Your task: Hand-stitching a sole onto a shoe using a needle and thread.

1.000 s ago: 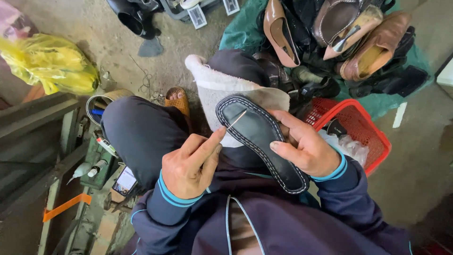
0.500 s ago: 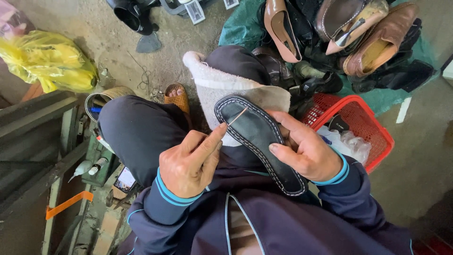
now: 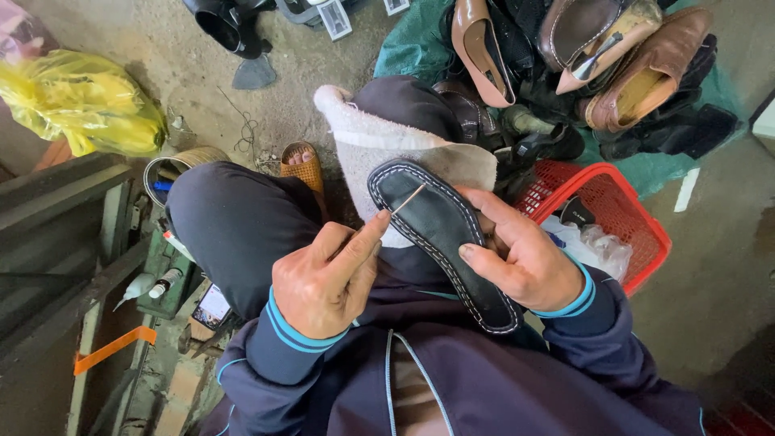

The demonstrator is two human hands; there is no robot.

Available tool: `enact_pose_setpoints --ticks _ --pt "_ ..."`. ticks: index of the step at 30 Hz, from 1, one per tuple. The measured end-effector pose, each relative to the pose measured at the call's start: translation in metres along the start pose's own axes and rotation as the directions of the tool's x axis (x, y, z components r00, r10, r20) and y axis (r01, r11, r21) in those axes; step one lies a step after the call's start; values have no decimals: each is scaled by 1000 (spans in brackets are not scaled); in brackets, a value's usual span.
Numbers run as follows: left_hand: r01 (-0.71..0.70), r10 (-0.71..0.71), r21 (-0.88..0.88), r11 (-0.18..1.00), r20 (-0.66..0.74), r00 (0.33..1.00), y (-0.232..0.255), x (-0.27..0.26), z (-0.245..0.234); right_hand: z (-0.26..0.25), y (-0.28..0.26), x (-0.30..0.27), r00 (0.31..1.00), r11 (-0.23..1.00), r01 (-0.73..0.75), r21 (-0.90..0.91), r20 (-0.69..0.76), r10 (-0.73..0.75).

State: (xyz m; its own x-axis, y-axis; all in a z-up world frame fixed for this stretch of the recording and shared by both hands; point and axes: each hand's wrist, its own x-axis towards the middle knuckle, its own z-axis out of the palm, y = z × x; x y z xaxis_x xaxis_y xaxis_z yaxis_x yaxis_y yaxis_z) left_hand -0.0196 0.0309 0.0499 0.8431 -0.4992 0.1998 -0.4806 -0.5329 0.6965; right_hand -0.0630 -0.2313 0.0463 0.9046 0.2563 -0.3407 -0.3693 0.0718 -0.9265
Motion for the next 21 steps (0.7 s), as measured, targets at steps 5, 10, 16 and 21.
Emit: enact_pose_setpoints --ticks 5,10,16,21 --pt "0 0 -6 1000 -1 1000 -2 0 -1 0 -1 -1 1000 1000 -16 13 -4 16" --pt "-22 22 3 1000 -4 1000 -2 1 -2 4 -9 -1 999 998 -12 -67 -35 9" --pt "-49 48 48 998 9 999 -3 6 -12 12 -24 2 996 967 -3 -254 -84 -19" --pt "-82 82 31 996 4 997 -12 3 -24 33 -22 0 988 872 22 -489 -125 -95"
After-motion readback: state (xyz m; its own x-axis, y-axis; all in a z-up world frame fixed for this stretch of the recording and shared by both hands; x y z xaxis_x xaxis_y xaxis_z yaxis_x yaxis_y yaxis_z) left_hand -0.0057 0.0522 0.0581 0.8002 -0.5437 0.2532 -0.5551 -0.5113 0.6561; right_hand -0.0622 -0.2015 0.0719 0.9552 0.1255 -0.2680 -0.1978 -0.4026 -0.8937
